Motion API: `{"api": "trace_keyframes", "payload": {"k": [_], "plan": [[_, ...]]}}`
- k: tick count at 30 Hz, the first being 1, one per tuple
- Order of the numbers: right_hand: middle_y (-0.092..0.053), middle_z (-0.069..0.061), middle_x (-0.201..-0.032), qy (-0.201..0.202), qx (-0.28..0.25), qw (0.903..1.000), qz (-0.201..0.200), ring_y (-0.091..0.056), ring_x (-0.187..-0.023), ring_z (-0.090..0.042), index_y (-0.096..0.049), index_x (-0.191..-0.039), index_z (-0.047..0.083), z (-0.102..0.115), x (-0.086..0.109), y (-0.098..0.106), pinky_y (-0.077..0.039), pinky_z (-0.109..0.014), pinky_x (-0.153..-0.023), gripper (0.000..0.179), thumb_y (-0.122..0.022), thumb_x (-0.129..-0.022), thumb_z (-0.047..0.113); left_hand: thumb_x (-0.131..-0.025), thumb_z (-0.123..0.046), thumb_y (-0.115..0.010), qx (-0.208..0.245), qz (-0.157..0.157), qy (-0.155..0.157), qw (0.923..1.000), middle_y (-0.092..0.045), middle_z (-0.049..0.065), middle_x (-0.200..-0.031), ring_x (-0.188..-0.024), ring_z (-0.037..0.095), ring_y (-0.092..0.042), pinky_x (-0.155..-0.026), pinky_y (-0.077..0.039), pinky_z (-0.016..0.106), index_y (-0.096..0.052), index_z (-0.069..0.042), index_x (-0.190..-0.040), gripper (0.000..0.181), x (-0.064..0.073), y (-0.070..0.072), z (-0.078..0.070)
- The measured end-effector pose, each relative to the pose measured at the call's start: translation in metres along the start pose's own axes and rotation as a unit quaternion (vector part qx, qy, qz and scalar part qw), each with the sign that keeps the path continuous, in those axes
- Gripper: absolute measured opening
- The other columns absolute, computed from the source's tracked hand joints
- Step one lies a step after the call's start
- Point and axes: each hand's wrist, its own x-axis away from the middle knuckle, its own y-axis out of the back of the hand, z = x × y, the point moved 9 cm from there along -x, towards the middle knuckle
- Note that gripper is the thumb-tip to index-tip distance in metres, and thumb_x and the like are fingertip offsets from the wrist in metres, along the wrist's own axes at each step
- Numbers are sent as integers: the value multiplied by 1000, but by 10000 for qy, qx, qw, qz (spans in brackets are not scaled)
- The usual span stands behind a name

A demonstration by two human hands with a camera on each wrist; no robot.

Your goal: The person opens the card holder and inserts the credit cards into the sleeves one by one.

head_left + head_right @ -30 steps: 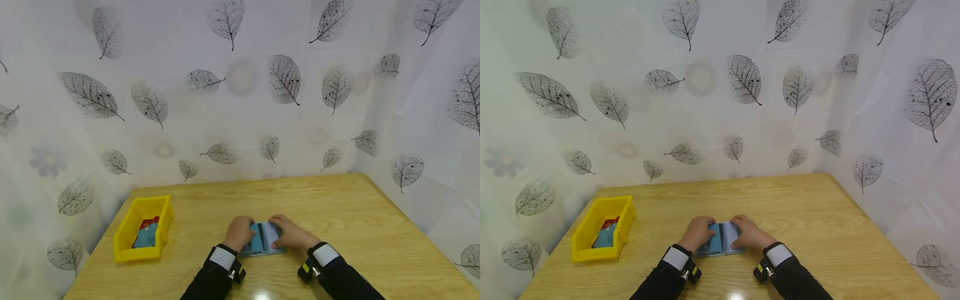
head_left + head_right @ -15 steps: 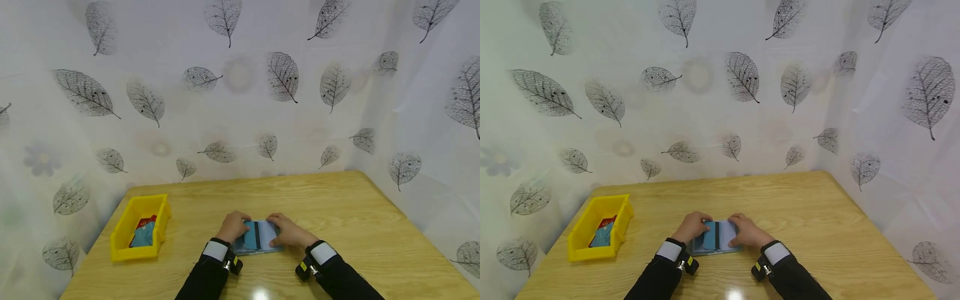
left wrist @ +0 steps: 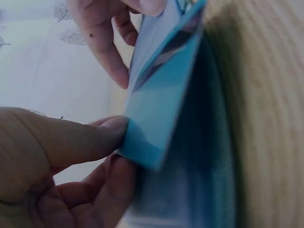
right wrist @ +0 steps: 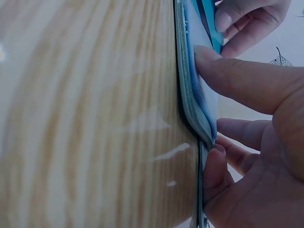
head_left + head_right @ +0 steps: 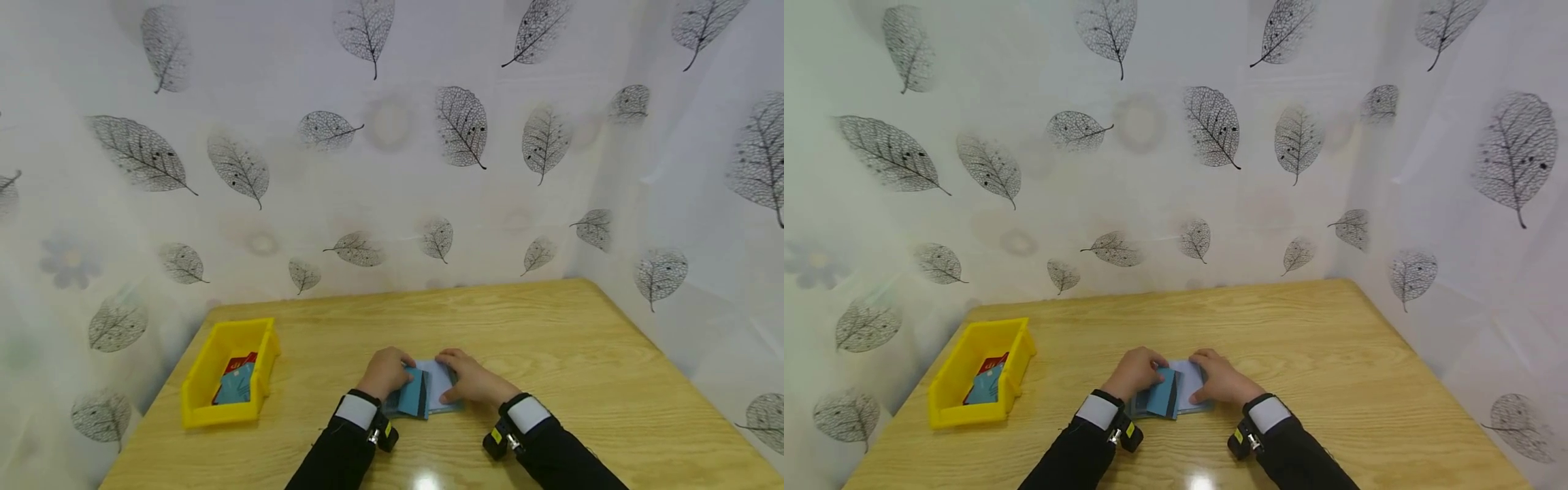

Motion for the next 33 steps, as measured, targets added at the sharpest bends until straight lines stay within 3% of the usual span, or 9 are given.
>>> {"api": "trace_keyframes", "payload": {"k": [5,12,18,21,29,33], "plan": [[-39,-22,-144,-37,64,10000,-14,-35,-133,-44,-50,-136,-5,-1,0,-2,-32,-58,-104,75,-85,-71,7,-75,-5,-81,202,-607,267,9976,-69,9,-85,-74,21,-62,-65,-51,35,-73,-2,-88,16,0,2,7],[-39,-21,-145,-65,72,10000,-3,-36,-133,-42,-50,-136,-4,0,-3,-3,-32,-57,-105,75,-85,-72,9,-76,-6,-81,342,-811,696,9937,-66,8,-80,-70,20,-59,-63,-50,36,-71,-1,-90,17,-4,6,19],[-37,-24,-145,88,32,10000,31,-36,-131,-44,-48,-137,-6,1,-1,-1,-34,-57,-103,75,-84,-73,7,-74,-8,-82,283,-953,375,9943,-68,10,-82,-73,23,-62,-65,-51,36,-69,1,-87,20,-3,3,6],[-37,-26,-145,181,22,9998,70,-35,-131,-45,-47,-137,-7,1,-2,0,-34,-58,-102,75,-84,-74,8,-74,-9,-83,104,-1110,231,9935,-70,11,-87,-77,25,-65,-66,-52,36,-68,1,-93,26,-1,2,-4],[-37,-25,-144,135,-21,9998,109,-36,-131,-45,-46,-138,-6,1,0,0,-35,-58,-102,76,-84,-74,9,-75,-9,-83,296,-1250,539,9903,-68,12,-86,-74,23,-65,-63,-52,35,-61,1,-110,43,-2,-6,-4],[-38,-24,-144,61,-110,9998,122,-35,-132,-45,-45,-138,-6,1,1,0,-33,-58,-103,78,-85,-73,10,-77,1,-75,259,-1364,450,9893,-67,15,-83,-68,25,-63,-58,-50,37,-59,3,-112,38,0,-8,-12]]}}
